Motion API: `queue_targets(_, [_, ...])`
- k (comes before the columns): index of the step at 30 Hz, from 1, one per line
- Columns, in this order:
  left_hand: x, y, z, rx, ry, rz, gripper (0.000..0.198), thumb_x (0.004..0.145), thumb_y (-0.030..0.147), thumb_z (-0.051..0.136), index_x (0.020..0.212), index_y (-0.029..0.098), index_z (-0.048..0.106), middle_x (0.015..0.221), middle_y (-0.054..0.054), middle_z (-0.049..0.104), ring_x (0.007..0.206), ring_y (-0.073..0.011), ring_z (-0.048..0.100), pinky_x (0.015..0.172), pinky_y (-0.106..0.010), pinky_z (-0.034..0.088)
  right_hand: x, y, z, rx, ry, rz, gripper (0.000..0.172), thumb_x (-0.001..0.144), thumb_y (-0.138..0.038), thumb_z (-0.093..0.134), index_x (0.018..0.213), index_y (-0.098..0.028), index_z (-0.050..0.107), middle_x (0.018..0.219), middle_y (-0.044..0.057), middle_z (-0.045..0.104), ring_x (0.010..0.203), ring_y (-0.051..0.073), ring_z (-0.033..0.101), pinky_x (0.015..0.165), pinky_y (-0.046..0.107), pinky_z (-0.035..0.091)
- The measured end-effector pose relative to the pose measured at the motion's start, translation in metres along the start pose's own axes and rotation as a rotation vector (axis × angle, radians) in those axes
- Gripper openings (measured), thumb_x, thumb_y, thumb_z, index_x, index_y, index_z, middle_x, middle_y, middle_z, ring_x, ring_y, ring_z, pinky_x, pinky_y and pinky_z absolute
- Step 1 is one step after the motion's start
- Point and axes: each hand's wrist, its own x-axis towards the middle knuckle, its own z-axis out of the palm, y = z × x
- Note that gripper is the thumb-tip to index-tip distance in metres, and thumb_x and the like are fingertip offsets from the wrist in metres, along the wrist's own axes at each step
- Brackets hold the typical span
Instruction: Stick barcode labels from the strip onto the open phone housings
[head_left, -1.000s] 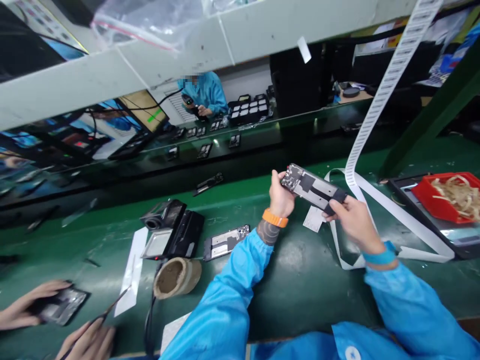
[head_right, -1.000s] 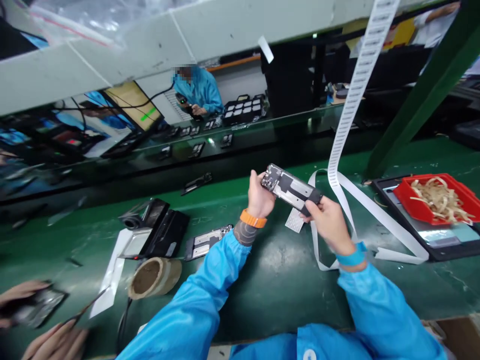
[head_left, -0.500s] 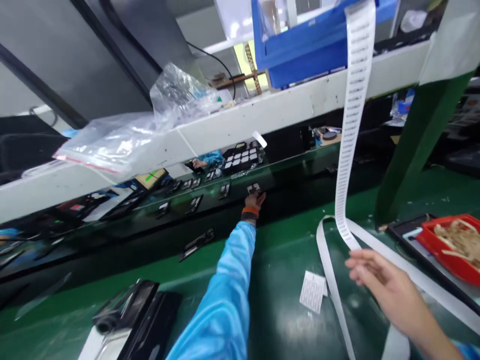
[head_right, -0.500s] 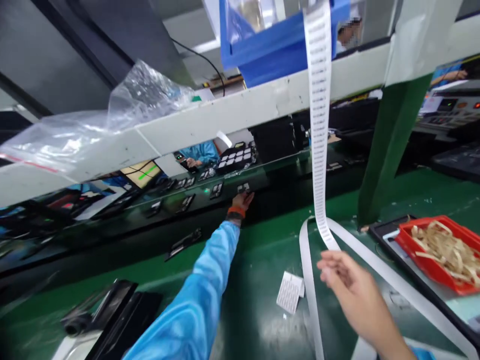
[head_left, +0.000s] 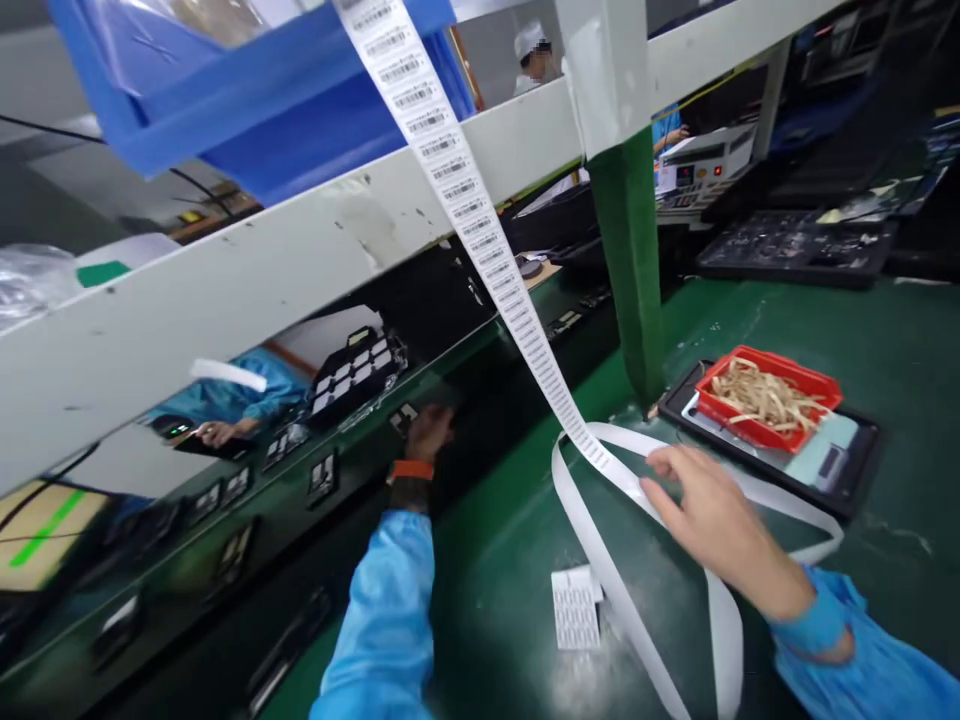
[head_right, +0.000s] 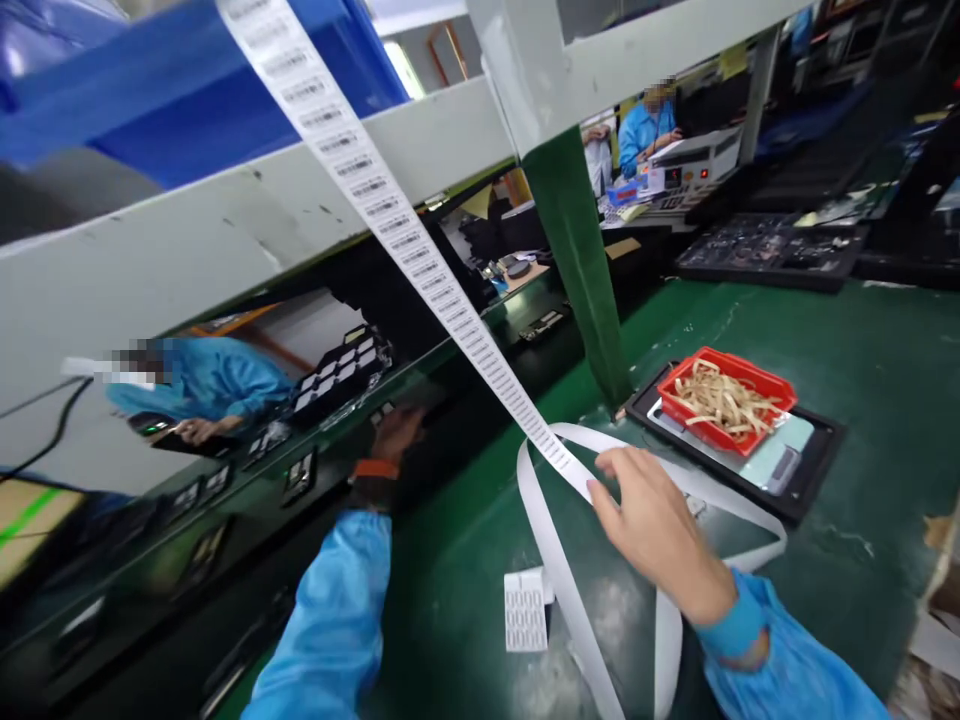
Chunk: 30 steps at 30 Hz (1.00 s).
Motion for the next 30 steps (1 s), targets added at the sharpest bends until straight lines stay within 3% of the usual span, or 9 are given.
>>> queue_targets(3, [-0.046, -0.013, 0.064, -0.004, -0.147, 0.082, 0.029, 0.08, 0.046, 0.078, 0.086, 0.02, 0.07, 0.064, -0.001, 0.067, 0.06, -0.016, 0.062, 0.058, -0.027, 0.048, 0.006, 0.018, 0.001, -0.185, -0.201, 0.054, 0.023, 0.092, -0.036, 0.057, 0.099, -0.017, 0.066, 0.094, 0.014, 0.073, 0.094, 0.032, 0.07, 0.083, 0.04, 0.051])
queue_targets(6, [-0.085, -0.019, 0.137, -0.116, -0.259, 0.118, 0.039, 0.071, 0.047, 0.085, 0.091, 0.017, 0.071, 0.069, -0.004, 0.07, 0.052, -0.0144, 0.06, 0.045, -0.023, 0.039, 0.011, 0.024, 0.011, -0.164, -0.384, 0.122, 0.029, 0.089, -0.042, 0.064, 0.097, -0.014, 0.069, 0.088, 0.016, 0.075, 0.087, 0.033, 0.072, 0.074, 0.036, 0.05])
queue_targets(8, [-0.102, -0.018, 0.175, -0.259, -0.286, 0.084, 0.032, 0.072, 0.04, 0.085, 0.083, 0.014, 0.069, 0.066, -0.005, 0.068, 0.047, -0.0122, 0.056, 0.042, -0.022, 0.036, 0.01, 0.019, 0.019, -0.107, -0.41, 0.122, 0.019, 0.087, -0.033, 0.069, 0.089, -0.014, 0.071, 0.087, 0.016, 0.076, 0.085, 0.032, 0.073, 0.073, 0.034, 0.048])
queue_targets(10, [-0.115, -0.015, 0.199, -0.345, -0.311, 0.061, 0.03, 0.075, 0.037, 0.082, 0.073, 0.013, 0.065, 0.064, -0.006, 0.066, 0.047, -0.0114, 0.055, 0.042, -0.021, 0.037, 0.007, 0.011, 0.022, -0.063, -0.38, 0.098, 0.013, 0.088, -0.025, 0.065, 0.087, -0.015, 0.072, 0.092, 0.016, 0.077, 0.088, 0.03, 0.073, 0.074, 0.032, 0.048])
queue_targets(13, [-0.138, -0.012, 0.211, -0.44, -0.327, 0.105, 0.032, 0.078, 0.04, 0.079, 0.074, 0.012, 0.064, 0.066, -0.005, 0.064, 0.052, -0.0105, 0.056, 0.047, -0.02, 0.042, -0.003, 0.0, 0.015, 0.006, -0.295, 0.064, 0.017, 0.092, -0.026, 0.061, 0.09, -0.015, 0.073, 0.094, 0.012, 0.078, 0.087, 0.026, 0.072, 0.073, 0.029, 0.047])
queue_targets(15, [-0.154, -0.01, 0.21, -0.487, -0.308, 0.167, 0.03, 0.077, 0.039, 0.079, 0.08, 0.012, 0.067, 0.068, -0.004, 0.064, 0.056, -0.0106, 0.056, 0.052, -0.022, 0.046, -0.012, -0.003, 0.005, 0.055, -0.265, 0.046, 0.02, 0.093, -0.028, 0.06, 0.086, -0.015, 0.073, 0.084, 0.009, 0.077, 0.077, 0.022, 0.07, 0.067, 0.027, 0.047])
queue_targets(20, [-0.187, -0.004, 0.217, -0.554, -0.103, 0.28, 0.016, 0.078, 0.027, 0.074, 0.076, 0.015, 0.065, 0.062, 0.002, 0.057, 0.054, -0.0094, 0.051, 0.052, -0.021, 0.042, -0.038, -0.006, -0.009, 0.119, -0.237, -0.025, 0.034, 0.103, -0.034, 0.045, 0.089, -0.019, 0.072, 0.068, 0.001, 0.073, 0.057, 0.015, 0.065, 0.056, 0.023, 0.043])
queue_targets(25, [-0.21, 0.012, 0.239, -0.664, 0.088, 0.243, 0.018, 0.081, 0.015, 0.065, 0.064, 0.015, 0.058, 0.058, 0.005, 0.049, 0.054, -0.0069, 0.045, 0.053, -0.019, 0.036, -0.05, -0.015, -0.015, -0.003, -0.103, -0.11, 0.037, 0.105, -0.03, 0.039, 0.089, -0.016, 0.069, 0.091, 0.014, 0.074, 0.081, 0.024, 0.068, 0.068, 0.03, 0.041])
queue_targets(30, [-0.224, 0.032, 0.254, -0.789, 0.103, 0.153, 0.022, 0.083, 0.01, 0.059, 0.063, 0.015, 0.052, 0.059, 0.004, 0.048, 0.055, -0.0077, 0.048, 0.057, -0.021, 0.04, -0.05, -0.009, -0.027, -0.076, -0.039, -0.217, 0.037, 0.105, -0.032, 0.039, 0.081, -0.017, 0.064, 0.09, 0.014, 0.071, 0.089, 0.024, 0.064, 0.075, 0.032, 0.037])
